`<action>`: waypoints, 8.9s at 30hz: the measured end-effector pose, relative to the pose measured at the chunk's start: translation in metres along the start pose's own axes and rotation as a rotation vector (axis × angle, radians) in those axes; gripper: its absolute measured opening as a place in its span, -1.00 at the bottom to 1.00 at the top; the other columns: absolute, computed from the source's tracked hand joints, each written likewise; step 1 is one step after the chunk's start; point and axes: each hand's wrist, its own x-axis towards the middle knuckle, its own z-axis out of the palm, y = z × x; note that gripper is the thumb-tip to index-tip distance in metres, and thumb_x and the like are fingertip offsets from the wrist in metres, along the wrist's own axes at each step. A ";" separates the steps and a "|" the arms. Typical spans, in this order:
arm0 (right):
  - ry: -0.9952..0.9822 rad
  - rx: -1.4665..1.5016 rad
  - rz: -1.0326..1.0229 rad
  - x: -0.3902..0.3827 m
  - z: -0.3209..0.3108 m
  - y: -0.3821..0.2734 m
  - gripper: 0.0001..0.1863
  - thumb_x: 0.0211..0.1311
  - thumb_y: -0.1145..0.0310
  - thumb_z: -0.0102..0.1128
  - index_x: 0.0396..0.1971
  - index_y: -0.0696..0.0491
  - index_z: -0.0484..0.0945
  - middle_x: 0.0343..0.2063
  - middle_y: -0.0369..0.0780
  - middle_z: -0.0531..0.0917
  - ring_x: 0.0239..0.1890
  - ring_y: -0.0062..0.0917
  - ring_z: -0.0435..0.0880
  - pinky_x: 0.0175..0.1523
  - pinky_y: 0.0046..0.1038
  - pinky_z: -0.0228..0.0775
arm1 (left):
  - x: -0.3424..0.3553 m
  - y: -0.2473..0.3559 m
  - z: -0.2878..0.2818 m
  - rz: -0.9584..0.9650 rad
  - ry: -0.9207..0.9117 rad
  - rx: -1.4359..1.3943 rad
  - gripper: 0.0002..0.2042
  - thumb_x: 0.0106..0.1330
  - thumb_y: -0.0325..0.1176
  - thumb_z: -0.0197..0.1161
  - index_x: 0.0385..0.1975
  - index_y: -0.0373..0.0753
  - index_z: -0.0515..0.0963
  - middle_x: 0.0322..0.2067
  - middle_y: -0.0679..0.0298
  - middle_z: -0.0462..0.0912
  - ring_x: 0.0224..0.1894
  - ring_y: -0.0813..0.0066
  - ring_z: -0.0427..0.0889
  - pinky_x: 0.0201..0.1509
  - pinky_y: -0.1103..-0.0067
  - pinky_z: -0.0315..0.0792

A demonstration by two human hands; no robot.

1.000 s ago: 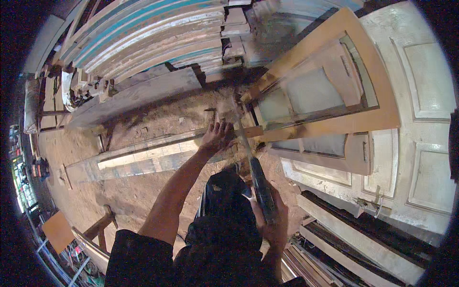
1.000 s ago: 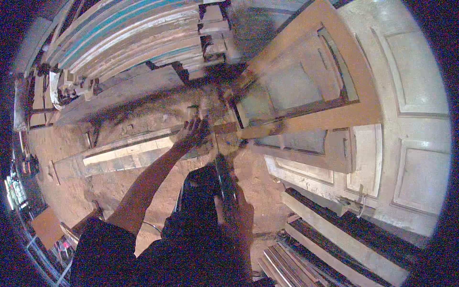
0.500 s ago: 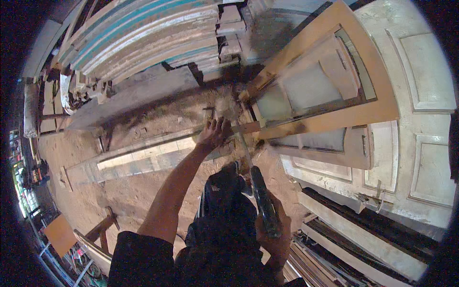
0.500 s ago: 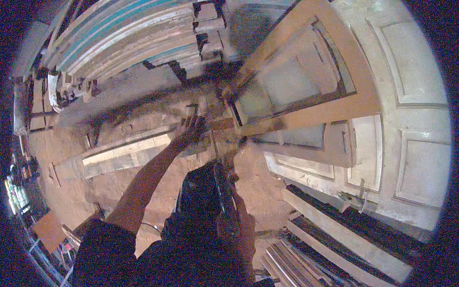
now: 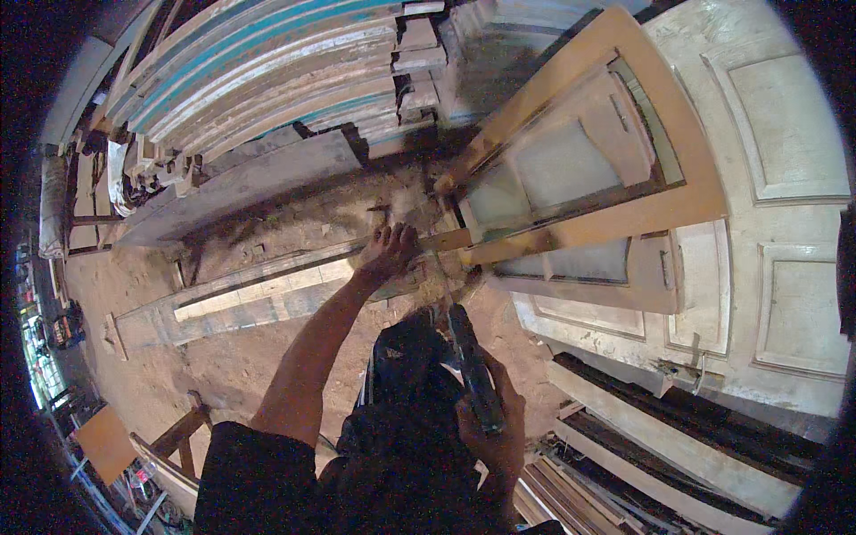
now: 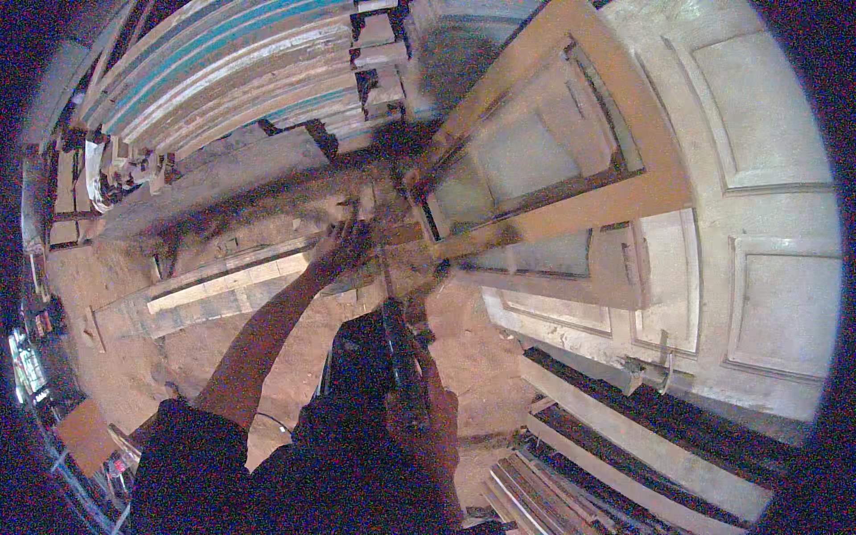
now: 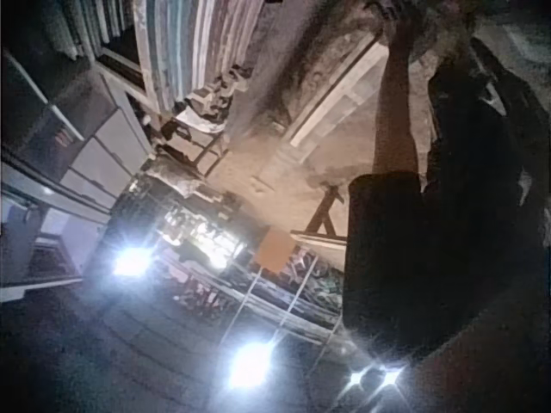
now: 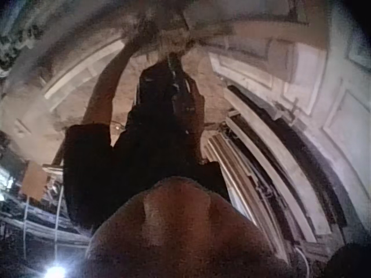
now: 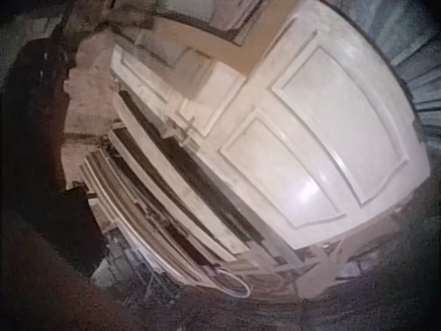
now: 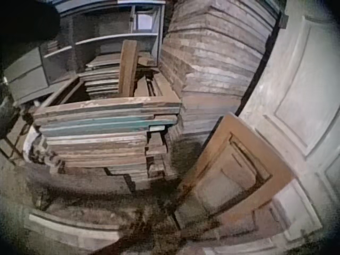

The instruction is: The person saws a wooden plank using a handsaw while holding it steady with one hand on a stack of lumber.

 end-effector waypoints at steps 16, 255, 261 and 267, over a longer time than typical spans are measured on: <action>0.081 0.017 -0.084 0.035 0.026 0.012 -0.35 0.01 0.58 0.22 0.23 0.07 0.42 -0.25 -0.05 0.74 -0.28 -0.42 0.76 -0.16 -0.41 0.55 | 0.001 -0.011 0.025 0.039 -0.018 0.061 -0.34 0.25 -0.10 0.24 0.33 -0.22 0.29 0.27 -0.10 0.29 0.29 -0.16 0.30 0.19 -0.06 0.35; 0.089 0.224 -0.270 0.078 0.053 0.069 -0.54 0.16 0.60 0.15 0.12 0.18 0.44 -0.15 -0.19 0.68 -0.15 -0.61 0.65 -0.08 -0.54 0.49 | 0.015 -0.002 0.001 -0.067 -0.069 -0.076 -0.25 0.32 0.28 0.01 0.31 -0.21 0.30 0.27 -0.14 0.30 0.29 -0.16 0.32 0.34 -0.04 0.21; 0.117 -0.014 0.049 -0.014 0.029 0.027 -0.50 0.10 0.57 0.16 0.12 0.15 0.45 -0.15 -0.08 0.71 -0.17 -0.48 0.71 -0.09 -0.44 0.52 | 0.009 -0.001 0.015 -0.051 0.023 -0.007 -0.31 0.31 0.21 0.08 0.24 -0.23 0.37 0.23 -0.09 0.35 0.23 -0.09 0.38 0.26 -0.03 0.29; 0.152 0.047 -0.138 -0.014 0.027 0.027 -0.47 0.09 0.53 0.16 0.14 0.19 0.44 -0.17 -0.07 0.71 -0.20 -0.46 0.70 -0.08 -0.43 0.52 | 0.016 -0.004 0.013 -0.023 0.035 0.035 -0.30 0.30 0.20 0.09 0.24 -0.26 0.37 0.24 -0.09 0.36 0.25 -0.10 0.38 0.22 -0.01 0.32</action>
